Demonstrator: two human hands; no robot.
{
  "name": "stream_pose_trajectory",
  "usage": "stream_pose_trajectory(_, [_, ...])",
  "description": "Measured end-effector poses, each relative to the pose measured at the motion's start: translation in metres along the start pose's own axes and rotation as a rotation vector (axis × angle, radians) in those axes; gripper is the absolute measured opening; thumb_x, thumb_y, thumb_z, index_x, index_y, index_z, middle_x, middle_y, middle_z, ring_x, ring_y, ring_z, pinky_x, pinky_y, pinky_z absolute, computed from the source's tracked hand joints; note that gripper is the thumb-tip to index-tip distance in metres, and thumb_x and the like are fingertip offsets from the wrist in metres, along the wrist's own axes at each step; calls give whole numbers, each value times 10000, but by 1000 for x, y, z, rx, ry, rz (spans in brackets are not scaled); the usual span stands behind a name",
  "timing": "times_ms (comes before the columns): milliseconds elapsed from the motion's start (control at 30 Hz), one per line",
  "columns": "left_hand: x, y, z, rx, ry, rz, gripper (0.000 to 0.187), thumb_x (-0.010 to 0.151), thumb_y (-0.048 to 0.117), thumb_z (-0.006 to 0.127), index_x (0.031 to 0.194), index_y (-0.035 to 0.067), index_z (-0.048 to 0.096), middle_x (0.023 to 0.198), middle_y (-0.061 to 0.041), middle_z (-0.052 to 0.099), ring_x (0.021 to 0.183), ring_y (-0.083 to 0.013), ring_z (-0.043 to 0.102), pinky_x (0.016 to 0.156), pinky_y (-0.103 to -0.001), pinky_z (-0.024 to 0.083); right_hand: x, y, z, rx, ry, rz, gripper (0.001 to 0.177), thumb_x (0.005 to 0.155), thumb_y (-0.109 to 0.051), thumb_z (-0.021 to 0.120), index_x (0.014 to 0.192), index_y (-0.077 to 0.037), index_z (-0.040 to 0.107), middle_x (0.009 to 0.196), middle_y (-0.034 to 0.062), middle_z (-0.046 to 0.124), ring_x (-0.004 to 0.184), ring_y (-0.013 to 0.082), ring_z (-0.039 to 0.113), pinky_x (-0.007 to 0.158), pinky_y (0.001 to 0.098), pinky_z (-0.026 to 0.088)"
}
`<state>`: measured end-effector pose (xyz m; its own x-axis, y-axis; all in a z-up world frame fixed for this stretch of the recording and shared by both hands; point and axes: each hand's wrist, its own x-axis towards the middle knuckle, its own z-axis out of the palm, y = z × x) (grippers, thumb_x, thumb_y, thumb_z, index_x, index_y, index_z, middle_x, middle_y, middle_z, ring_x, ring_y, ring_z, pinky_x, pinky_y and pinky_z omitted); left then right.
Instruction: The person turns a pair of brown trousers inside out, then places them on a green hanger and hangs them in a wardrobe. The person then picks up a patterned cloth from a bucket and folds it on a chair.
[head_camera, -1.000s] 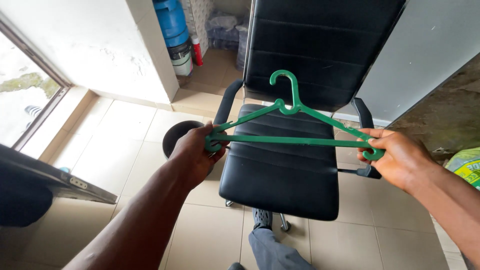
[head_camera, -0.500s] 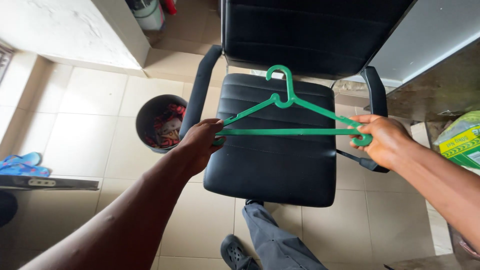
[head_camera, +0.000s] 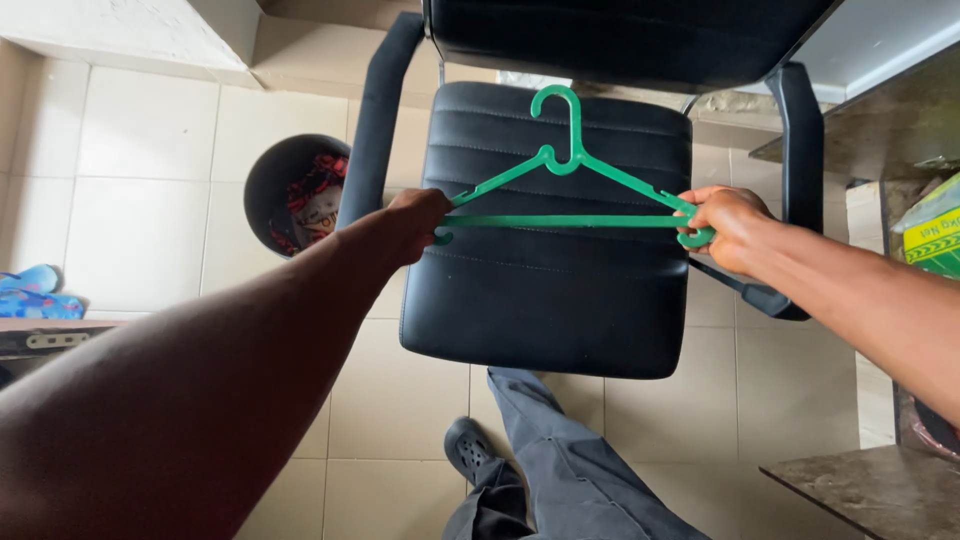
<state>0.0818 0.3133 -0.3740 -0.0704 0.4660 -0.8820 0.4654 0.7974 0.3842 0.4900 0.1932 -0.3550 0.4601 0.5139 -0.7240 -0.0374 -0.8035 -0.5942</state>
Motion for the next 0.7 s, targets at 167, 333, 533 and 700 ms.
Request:
stream_pose_trajectory(167, [50,-8,20,191,105,-139,320,1005,349,609,1074,49,696,823,-53,598,673,-83,505,587,-259,482,18,12,19,-135,-29,-16,334,890,151,484,1127,-18,648,1053,112,623,827,204,607,689,372,536])
stream_pose_trajectory(333, [40,-28,26,91,83,-114,339,988,374,616,1082,55,682,867,-81,621,736,-114,554,657,-292,507,24,27,29,-415,-36,-74,311,897,119,522,1113,-51,668,973,95,608,778,186,531,615,360,418])
stream_pose_trajectory(533, [19,-40,30,-77,-39,5,356,962,340,632,1188,66,607,1043,-100,561,971,-183,556,887,-383,479,36,39,32,-505,-36,-69,334,913,71,566,1184,-103,658,1035,95,611,901,207,573,744,387,468])
stream_pose_trajectory(700, [20,-35,34,-100,-78,-8,460,964,417,647,1243,52,618,1059,-100,515,983,-193,465,943,-422,489,40,40,31,-447,-76,-72,477,928,-30,624,1394,-111,562,1387,150,552,1316,303,500,1028,487,447])
